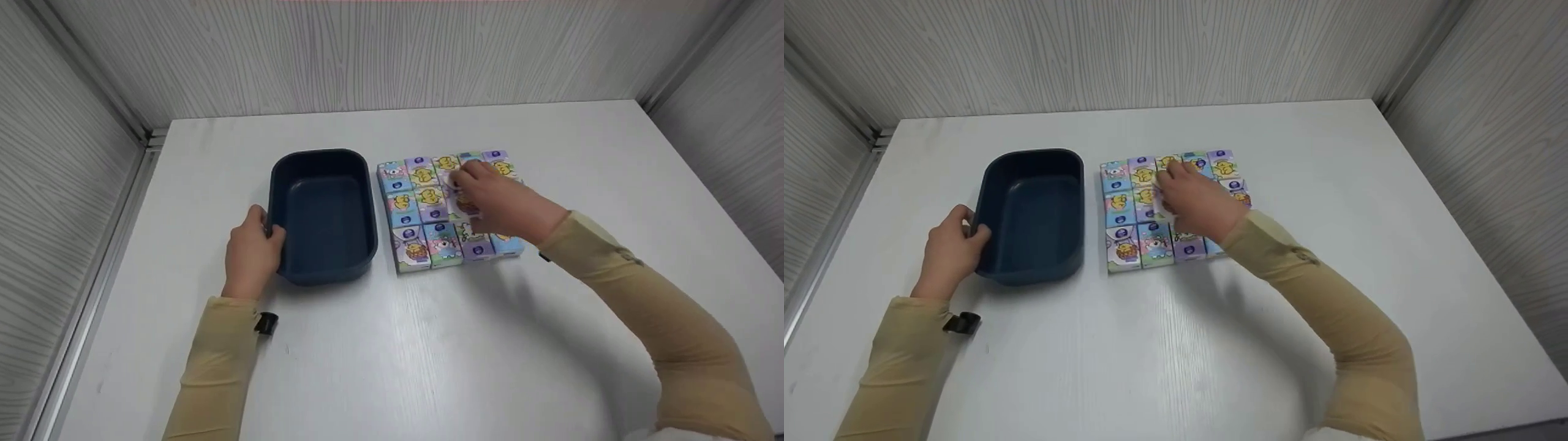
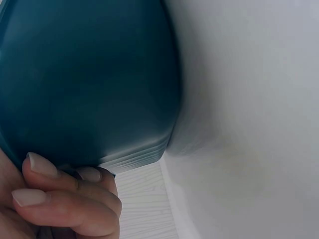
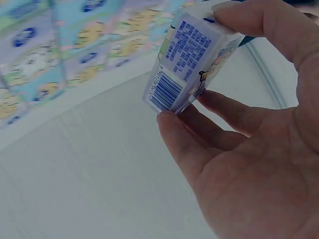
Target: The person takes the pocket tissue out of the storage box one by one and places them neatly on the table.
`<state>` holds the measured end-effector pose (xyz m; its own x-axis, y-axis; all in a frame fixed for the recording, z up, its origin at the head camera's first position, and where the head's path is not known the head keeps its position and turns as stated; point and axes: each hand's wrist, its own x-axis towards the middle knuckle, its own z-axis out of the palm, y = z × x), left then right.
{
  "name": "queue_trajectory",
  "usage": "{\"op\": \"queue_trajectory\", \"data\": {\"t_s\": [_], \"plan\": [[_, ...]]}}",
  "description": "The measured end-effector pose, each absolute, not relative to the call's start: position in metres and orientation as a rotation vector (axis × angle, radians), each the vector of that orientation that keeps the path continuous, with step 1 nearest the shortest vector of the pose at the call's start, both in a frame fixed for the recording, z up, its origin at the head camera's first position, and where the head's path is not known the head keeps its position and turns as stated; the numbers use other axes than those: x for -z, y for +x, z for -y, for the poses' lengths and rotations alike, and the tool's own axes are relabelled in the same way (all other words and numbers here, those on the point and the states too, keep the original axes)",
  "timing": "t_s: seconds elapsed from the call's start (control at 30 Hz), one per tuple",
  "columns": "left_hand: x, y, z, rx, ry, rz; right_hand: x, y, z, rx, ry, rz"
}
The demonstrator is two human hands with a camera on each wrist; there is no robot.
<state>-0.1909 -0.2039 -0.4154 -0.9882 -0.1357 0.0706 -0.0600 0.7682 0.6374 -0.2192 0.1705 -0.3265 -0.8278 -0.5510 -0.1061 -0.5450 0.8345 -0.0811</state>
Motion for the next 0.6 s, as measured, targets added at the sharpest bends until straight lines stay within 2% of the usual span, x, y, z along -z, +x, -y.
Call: {"op": "queue_trajectory", "data": {"t_s": [0.3, 0.6], "plan": [[0.417, -0.190, 0.204, 1.035, 0.147, 2.845, 0.352, -0.202, -0.264, 0.150, -0.646, -2.889], [0.413, -0.191, 0.204, 1.027, 0.160, 2.858, 0.368, -0.195, -0.306, 0.235, -0.576, -2.876]]}}
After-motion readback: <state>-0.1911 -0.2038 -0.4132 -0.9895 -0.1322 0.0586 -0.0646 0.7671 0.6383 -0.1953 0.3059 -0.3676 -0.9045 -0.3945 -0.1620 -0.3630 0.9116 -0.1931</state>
